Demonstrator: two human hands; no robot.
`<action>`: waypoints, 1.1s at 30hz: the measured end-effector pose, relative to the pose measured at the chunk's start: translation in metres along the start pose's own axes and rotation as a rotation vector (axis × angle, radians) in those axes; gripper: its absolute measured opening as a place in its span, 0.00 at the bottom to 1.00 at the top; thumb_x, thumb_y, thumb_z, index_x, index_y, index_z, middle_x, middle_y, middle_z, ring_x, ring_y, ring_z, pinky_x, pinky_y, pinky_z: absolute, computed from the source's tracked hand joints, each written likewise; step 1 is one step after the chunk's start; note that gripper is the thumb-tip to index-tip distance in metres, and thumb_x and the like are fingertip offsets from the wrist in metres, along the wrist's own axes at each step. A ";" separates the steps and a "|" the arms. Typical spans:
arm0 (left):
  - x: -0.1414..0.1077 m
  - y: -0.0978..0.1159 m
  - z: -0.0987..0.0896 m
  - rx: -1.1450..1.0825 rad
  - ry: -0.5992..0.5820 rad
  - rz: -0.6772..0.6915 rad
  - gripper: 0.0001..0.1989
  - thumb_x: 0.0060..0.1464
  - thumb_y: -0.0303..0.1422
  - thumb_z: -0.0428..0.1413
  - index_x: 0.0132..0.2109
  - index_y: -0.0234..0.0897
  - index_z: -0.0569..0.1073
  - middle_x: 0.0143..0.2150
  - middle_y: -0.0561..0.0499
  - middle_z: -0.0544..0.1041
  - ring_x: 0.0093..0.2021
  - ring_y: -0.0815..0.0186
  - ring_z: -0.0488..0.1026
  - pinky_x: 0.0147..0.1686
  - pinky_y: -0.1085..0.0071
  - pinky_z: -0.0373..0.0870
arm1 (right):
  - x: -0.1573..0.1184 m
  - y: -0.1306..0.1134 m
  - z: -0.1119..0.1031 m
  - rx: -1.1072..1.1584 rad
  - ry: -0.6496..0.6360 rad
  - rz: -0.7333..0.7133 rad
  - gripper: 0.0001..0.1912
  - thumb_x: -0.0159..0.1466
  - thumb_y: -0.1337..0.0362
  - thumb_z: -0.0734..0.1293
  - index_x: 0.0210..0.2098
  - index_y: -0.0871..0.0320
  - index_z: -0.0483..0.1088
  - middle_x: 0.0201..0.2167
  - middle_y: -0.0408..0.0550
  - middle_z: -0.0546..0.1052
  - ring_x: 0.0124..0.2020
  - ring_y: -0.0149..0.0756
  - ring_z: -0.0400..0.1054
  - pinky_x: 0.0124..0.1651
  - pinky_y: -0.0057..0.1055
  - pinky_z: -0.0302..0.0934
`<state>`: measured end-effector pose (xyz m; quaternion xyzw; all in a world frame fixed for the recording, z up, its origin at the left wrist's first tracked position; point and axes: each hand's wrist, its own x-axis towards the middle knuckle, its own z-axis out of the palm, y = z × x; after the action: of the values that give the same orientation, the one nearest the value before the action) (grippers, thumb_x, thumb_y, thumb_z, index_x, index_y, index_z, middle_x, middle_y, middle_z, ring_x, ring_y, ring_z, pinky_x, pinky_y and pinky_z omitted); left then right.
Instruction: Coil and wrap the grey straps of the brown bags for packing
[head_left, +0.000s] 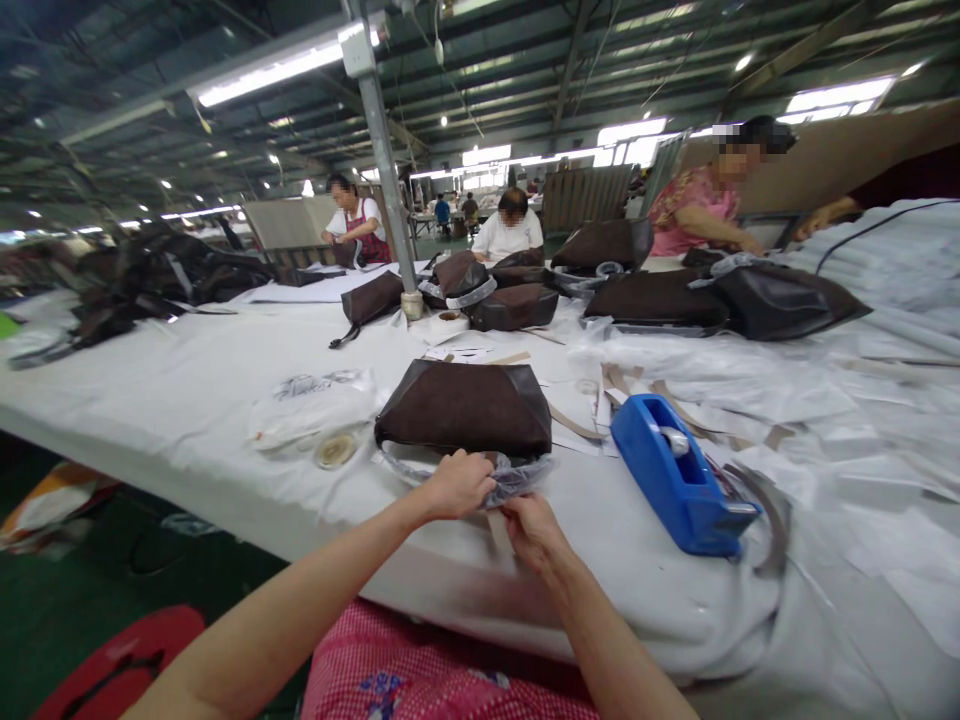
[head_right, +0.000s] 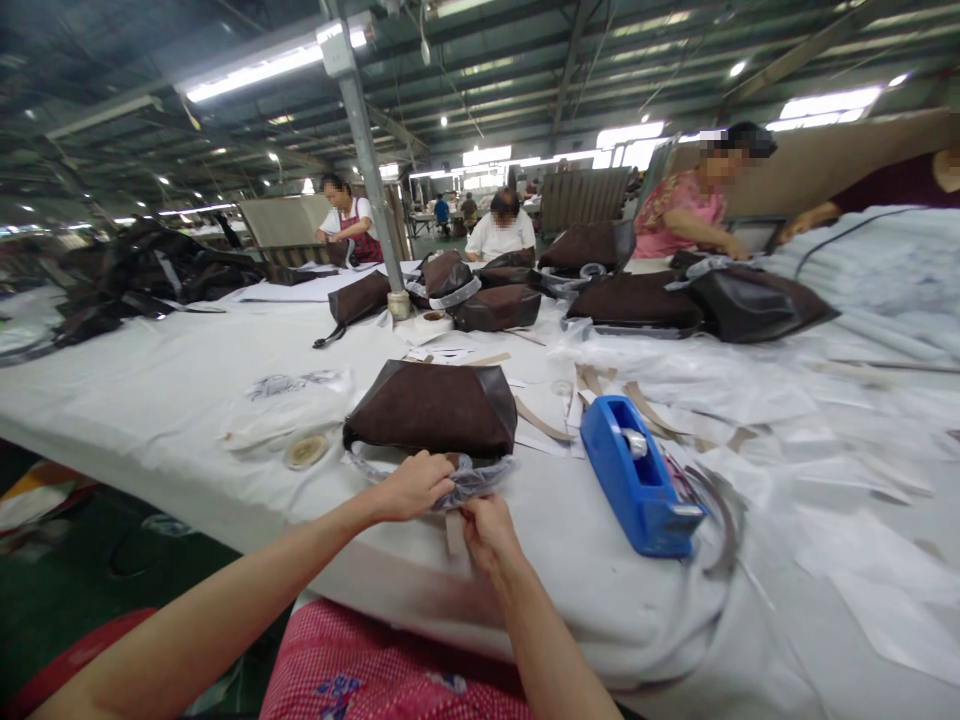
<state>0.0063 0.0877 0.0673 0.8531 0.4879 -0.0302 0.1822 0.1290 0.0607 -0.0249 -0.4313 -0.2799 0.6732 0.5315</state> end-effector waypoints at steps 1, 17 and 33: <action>-0.003 0.000 0.008 0.056 0.035 -0.006 0.13 0.61 0.33 0.43 0.40 0.35 0.71 0.47 0.43 0.73 0.47 0.54 0.67 0.47 0.57 0.63 | -0.005 -0.001 -0.005 0.003 0.006 0.011 0.12 0.43 0.66 0.70 0.27 0.57 0.67 0.26 0.43 0.76 0.28 0.30 0.71 0.34 0.25 0.66; -0.015 -0.001 0.053 0.210 0.305 0.039 0.11 0.63 0.34 0.45 0.45 0.38 0.71 0.46 0.46 0.73 0.45 0.57 0.64 0.42 0.60 0.59 | -0.028 -0.046 -0.020 -1.464 0.031 -0.853 0.16 0.68 0.63 0.56 0.50 0.56 0.70 0.44 0.53 0.74 0.42 0.39 0.69 0.42 0.30 0.61; -0.016 -0.008 0.065 0.028 0.405 -0.004 0.13 0.61 0.36 0.52 0.50 0.34 0.64 0.46 0.46 0.72 0.46 0.58 0.65 0.48 0.60 0.61 | 0.004 -0.050 -0.019 -1.661 -0.149 -0.787 0.13 0.68 0.66 0.56 0.37 0.54 0.71 0.34 0.46 0.76 0.36 0.35 0.69 0.36 0.27 0.56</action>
<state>-0.0008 0.0565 0.0081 0.8433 0.5159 0.1346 0.0683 0.1692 0.0774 0.0071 -0.5035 -0.8332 0.0529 0.2224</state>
